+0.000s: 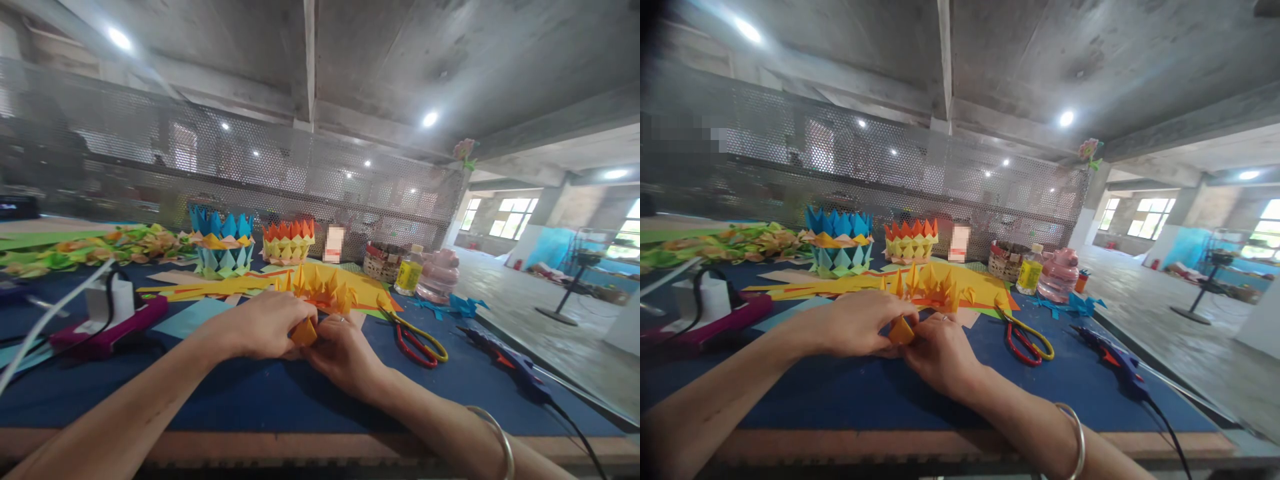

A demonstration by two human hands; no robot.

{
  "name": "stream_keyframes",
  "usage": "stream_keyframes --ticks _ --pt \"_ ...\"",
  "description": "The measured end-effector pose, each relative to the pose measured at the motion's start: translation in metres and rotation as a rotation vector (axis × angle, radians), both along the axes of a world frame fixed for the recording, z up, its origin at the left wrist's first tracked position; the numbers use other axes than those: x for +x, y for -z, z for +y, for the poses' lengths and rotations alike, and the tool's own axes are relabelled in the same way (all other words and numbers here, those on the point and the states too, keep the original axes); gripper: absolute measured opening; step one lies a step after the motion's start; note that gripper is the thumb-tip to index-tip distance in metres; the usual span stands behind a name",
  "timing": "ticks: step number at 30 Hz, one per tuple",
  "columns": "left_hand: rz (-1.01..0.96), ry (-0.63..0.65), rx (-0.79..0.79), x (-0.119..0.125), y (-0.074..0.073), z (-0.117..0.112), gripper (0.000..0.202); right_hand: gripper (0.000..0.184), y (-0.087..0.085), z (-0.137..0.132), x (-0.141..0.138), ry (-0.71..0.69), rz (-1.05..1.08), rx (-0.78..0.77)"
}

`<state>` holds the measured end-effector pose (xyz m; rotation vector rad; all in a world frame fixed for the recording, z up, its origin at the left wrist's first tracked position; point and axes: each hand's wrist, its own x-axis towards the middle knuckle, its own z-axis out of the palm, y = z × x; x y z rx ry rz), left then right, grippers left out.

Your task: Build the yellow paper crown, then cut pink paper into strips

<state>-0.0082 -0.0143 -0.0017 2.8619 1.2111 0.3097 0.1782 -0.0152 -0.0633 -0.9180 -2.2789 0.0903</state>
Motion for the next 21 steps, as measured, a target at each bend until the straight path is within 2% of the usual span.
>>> stream_keyframes --ticks 3,14,19,21 --pt "0.007 -0.009 -0.002 0.001 -0.001 -0.002 0.02 0.021 0.0 0.0 0.0 -0.02 -0.019 -0.019" --pt "-0.007 0.044 -0.082 -0.009 -0.005 -0.003 0.032 0.024 -0.006 -0.005 0.001 0.012 -0.046 -0.022" --pt "-0.015 0.043 -0.081 -0.007 -0.007 -0.004 0.018 0.024 -0.013 -0.01 0.004 -0.027 -0.08 -0.063" --pt "-0.02 0.038 -0.077 -0.006 -0.007 -0.005 0.019 0.022 -0.015 -0.011 0.005 -0.027 -0.099 -0.075"
